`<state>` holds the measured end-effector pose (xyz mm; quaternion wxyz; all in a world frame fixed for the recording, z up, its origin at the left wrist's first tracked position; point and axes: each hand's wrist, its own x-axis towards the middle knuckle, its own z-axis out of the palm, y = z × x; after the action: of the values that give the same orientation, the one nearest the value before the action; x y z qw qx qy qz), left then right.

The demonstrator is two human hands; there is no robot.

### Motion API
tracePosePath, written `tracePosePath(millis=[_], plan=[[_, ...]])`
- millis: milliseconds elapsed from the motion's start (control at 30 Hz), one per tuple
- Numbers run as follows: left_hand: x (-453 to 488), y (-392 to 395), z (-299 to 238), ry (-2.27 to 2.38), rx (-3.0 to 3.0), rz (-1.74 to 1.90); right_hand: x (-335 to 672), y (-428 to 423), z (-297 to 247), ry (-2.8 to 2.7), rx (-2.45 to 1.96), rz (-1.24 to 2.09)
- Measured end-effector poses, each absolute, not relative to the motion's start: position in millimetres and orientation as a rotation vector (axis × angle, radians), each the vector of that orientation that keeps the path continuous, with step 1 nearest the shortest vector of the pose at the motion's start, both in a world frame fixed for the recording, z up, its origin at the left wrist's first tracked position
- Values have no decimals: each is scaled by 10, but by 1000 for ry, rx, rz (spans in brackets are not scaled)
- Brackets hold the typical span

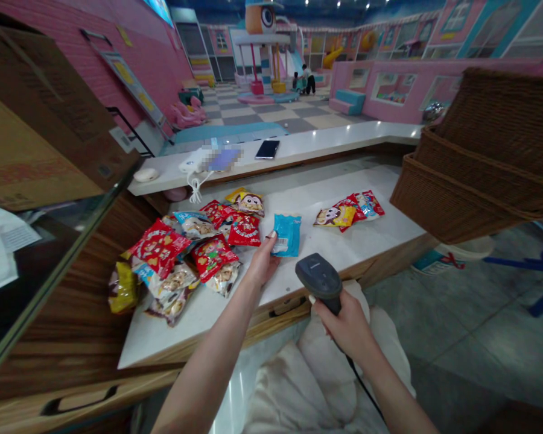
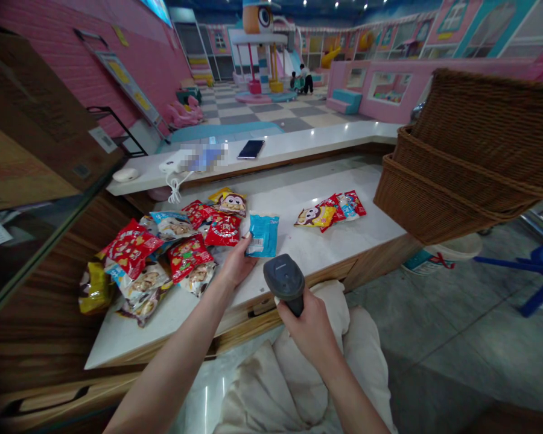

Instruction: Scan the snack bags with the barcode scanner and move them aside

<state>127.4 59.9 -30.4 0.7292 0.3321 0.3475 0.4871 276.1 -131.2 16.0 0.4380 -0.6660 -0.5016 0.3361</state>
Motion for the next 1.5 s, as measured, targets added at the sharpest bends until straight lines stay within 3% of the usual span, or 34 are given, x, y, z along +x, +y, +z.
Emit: tracePosePath(millis=[233, 500, 767, 1133, 1300, 1500], plan=[[1814, 772, -169, 868, 1623, 1245, 2916, -1464, 146, -1140, -1667, 877], [2771, 951, -295, 1169, 2260, 855, 2976, -1522, 123, -1132, -1680, 849], [2368, 782, -165, 1156, 2387, 842, 2999, -1531, 103, -1117, -1677, 875], [1004, 898, -105, 2175, 2355, 475, 2941, -1567, 148, -1126, -1657, 947], [1004, 889, -145, 2136, 2278, 552, 2931, -1572, 155, -1144, -1669, 950], [1088, 638, -8, 1673, 2004, 875, 2955, -1593, 148, -1152, -1679, 903]])
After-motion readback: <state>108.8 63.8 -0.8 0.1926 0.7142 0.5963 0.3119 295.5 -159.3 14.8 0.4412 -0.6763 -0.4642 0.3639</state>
